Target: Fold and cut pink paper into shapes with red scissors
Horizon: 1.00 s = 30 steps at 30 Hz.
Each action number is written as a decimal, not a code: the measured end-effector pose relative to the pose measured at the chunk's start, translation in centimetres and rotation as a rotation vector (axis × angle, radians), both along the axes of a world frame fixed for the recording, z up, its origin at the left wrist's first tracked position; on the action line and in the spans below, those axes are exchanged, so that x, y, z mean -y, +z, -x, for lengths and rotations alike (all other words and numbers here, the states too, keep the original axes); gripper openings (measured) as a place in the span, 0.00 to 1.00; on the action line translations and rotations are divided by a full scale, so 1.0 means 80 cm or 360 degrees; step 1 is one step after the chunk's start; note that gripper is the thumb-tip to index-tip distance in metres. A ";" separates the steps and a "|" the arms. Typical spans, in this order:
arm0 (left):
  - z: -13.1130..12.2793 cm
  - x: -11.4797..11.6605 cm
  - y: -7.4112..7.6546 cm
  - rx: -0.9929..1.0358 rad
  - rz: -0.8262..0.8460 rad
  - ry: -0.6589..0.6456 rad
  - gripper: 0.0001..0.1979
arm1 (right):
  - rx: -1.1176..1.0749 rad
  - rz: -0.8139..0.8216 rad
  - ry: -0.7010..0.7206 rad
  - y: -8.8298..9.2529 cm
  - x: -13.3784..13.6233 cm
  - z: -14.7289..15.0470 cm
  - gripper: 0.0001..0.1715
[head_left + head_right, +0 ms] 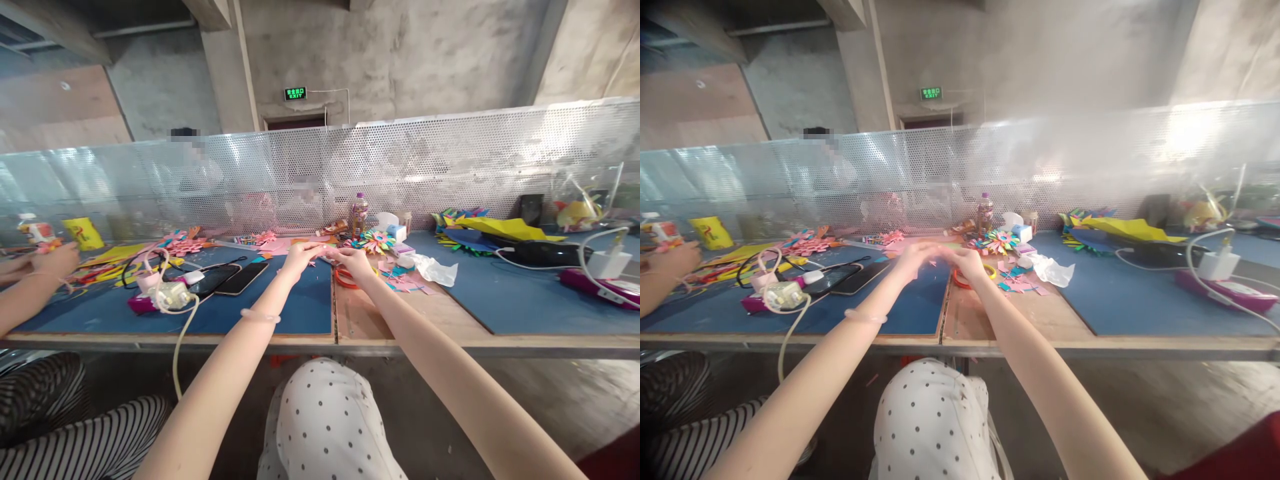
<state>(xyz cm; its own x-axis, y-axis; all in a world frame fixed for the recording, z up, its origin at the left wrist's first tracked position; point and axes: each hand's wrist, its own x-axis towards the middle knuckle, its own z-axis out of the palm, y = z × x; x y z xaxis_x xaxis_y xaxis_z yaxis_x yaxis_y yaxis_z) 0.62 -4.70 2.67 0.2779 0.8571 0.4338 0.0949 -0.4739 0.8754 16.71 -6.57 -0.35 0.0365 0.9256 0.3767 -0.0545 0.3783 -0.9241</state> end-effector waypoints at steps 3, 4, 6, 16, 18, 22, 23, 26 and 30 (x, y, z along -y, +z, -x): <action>-0.001 -0.001 -0.001 0.0050 0.0018 -0.0019 0.19 | -0.0054 0.0000 -0.0019 0.003 0.002 0.002 0.24; -0.002 -0.001 -0.001 0.0070 0.0025 -0.0032 0.19 | -0.0066 -0.0001 -0.0037 0.003 0.002 0.003 0.24; -0.003 -0.001 -0.001 0.0111 0.0047 -0.0029 0.19 | -0.0082 -0.0001 -0.0068 0.005 0.003 0.005 0.24; -0.004 0.002 0.003 0.0189 0.0134 -0.0030 0.18 | -0.0180 -0.0015 0.0008 0.011 0.013 0.005 0.22; -0.004 0.002 0.003 0.0175 0.0164 -0.0015 0.17 | -0.0183 -0.0017 -0.0005 0.011 0.013 0.004 0.22; -0.005 0.002 0.003 0.0199 0.0186 -0.0038 0.15 | -0.0085 -0.0015 0.0016 0.010 0.013 0.006 0.24; -0.005 0.003 0.003 0.0203 0.0180 -0.0063 0.15 | -0.0044 -0.0008 0.0024 0.009 0.013 0.007 0.25; -0.006 0.005 0.003 0.0179 0.0181 -0.0114 0.16 | 0.0044 0.0010 0.0048 0.006 0.009 0.008 0.26; -0.006 0.005 0.003 0.0091 0.0116 -0.0058 0.16 | 0.0066 0.0034 0.0069 0.002 0.003 0.007 0.25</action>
